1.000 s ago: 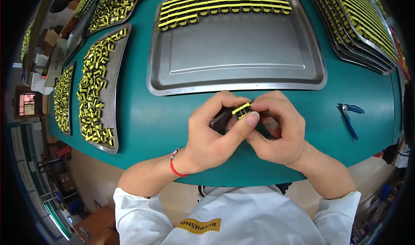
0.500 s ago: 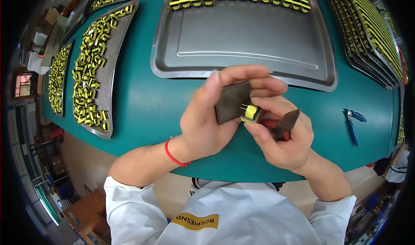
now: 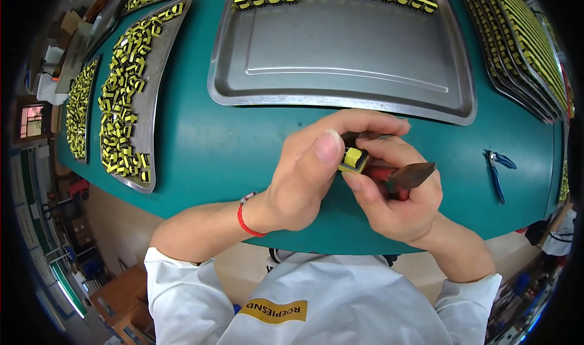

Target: The person trims the leads of small electronic components using pliers, then places the processed components into metal trays.

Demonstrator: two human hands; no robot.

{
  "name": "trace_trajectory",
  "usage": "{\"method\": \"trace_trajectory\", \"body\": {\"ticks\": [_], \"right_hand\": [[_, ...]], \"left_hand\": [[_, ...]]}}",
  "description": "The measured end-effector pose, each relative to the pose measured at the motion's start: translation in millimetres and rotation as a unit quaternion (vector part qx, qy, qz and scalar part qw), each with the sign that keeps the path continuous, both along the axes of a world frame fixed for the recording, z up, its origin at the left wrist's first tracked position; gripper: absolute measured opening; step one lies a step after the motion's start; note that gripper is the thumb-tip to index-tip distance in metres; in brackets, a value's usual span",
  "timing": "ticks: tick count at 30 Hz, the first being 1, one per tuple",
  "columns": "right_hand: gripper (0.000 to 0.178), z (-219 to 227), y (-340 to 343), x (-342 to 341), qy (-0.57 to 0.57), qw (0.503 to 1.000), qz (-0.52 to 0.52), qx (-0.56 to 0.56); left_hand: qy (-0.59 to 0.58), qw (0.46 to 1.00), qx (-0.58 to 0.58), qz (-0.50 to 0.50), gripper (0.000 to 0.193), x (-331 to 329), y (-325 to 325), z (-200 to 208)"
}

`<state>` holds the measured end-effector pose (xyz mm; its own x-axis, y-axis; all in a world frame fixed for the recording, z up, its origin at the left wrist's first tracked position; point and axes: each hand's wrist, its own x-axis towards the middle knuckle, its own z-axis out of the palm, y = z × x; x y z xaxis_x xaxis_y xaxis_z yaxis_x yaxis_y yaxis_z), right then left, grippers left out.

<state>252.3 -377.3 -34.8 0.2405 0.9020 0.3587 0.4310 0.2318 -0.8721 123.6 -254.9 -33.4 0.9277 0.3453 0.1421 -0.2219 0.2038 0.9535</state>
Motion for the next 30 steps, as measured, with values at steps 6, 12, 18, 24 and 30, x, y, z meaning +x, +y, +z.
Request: {"method": "trace_trajectory", "body": {"ticks": [6,12,18,24,30], "right_hand": [[0.034,-6.6,3.2,-4.3,-0.001,0.999,-0.008,0.047],[0.033,-5.2,4.5,-4.5,-0.018,0.999,-0.013,0.046],[0.033,1.3,6.6,2.2,-0.028,0.999,-0.021,-0.029],[0.035,14.0,13.6,18.7,0.045,0.998,0.024,-0.043],[0.033,4.4,15.3,19.3,-0.094,0.995,0.018,-0.013]], "left_hand": [[0.023,0.999,0.003,0.035,0.077,0.3,-8.6,-3.0],[-0.020,0.991,-0.062,0.116,0.061,5.7,-19.5,-8.2],[0.046,0.996,-0.026,0.076,0.070,7.8,-7.9,-7.2],[0.061,0.931,-0.356,0.051,0.072,10.8,-8.5,0.0],[0.073,0.892,-0.441,0.068,0.063,14.6,-9.8,8.6]]}}
